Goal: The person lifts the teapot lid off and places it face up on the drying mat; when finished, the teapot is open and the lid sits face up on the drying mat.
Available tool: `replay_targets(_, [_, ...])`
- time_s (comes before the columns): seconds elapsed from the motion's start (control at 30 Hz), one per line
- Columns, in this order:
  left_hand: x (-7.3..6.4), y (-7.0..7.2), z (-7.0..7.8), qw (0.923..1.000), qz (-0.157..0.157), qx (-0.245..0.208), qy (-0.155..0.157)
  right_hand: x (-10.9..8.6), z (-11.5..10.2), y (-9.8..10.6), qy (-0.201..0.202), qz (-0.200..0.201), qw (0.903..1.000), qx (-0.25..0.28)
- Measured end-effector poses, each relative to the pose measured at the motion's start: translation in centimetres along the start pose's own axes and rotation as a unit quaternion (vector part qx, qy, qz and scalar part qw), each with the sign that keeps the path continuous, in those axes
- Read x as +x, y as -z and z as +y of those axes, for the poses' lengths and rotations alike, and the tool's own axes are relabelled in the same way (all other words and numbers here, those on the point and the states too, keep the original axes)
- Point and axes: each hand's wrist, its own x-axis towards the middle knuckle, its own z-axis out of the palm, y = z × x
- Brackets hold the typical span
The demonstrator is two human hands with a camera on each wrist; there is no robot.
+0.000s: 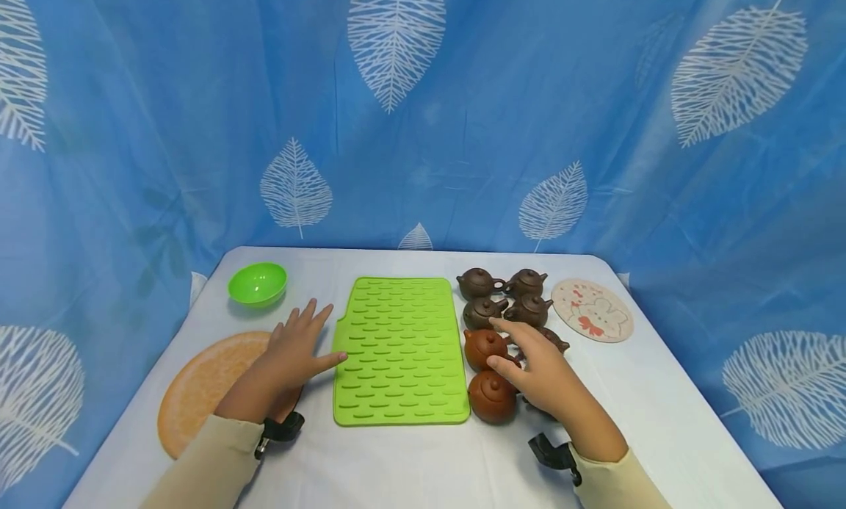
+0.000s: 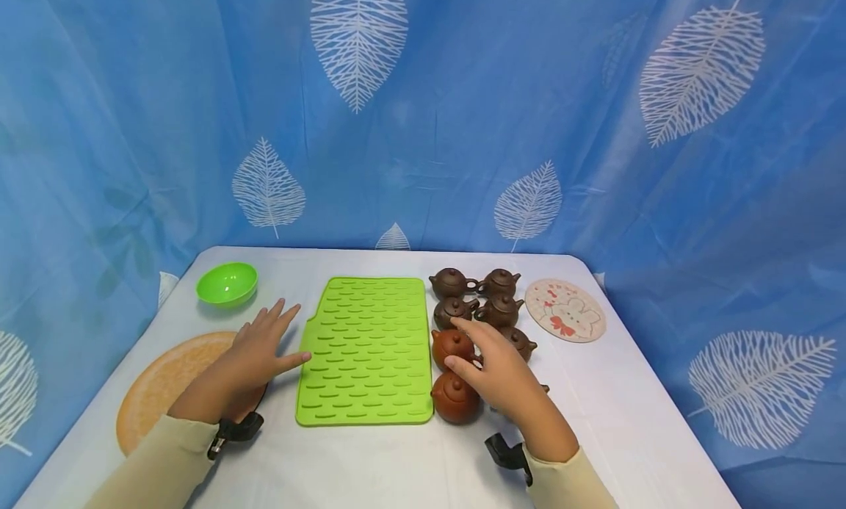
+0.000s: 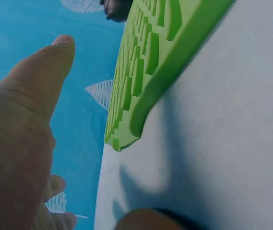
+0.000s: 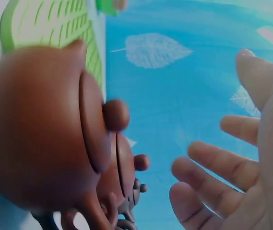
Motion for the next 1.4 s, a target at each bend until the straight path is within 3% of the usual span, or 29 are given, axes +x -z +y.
replay_targets(0.2, [-0.5,-2.0,-0.8,0.9980,0.015,-0.061,-0.007,-1.1,-0.3,-0.7,-0.043,0.001,0.9983,0.039])
replay_targets(0.47, [-1.3,-3.3,-1.5,0.9972,0.031,-0.064,-0.024,-2.2,0.1,-1.5,-0.075,-0.015,0.9961,0.044])
replay_targets(0.7, [-1.5,-3.7,-1.4,0.9976,0.027,-0.045,-0.044,-2.7,0.7,-2.2,-0.060,-0.033,0.9968,0.041])
replay_targets(0.9, [-1.5,-3.7,-1.5,0.9985,-0.004,-0.038,-0.039,-2.9,1.0,-2.4,-0.029,-0.033,0.9989,0.017])
replay_targets(1.2, [-1.6,-3.2,-2.1,0.9967,-0.038,-0.038,-0.061,-2.8,0.8,-1.9,-0.062,-0.064,0.9960,-0.001])
replay_targets(1.4, [-1.6,-2.6,-2.4,0.9952,-0.049,-0.035,-0.077,-2.4,0.8,-2.0,-0.053,-0.066,0.9963,-0.013])
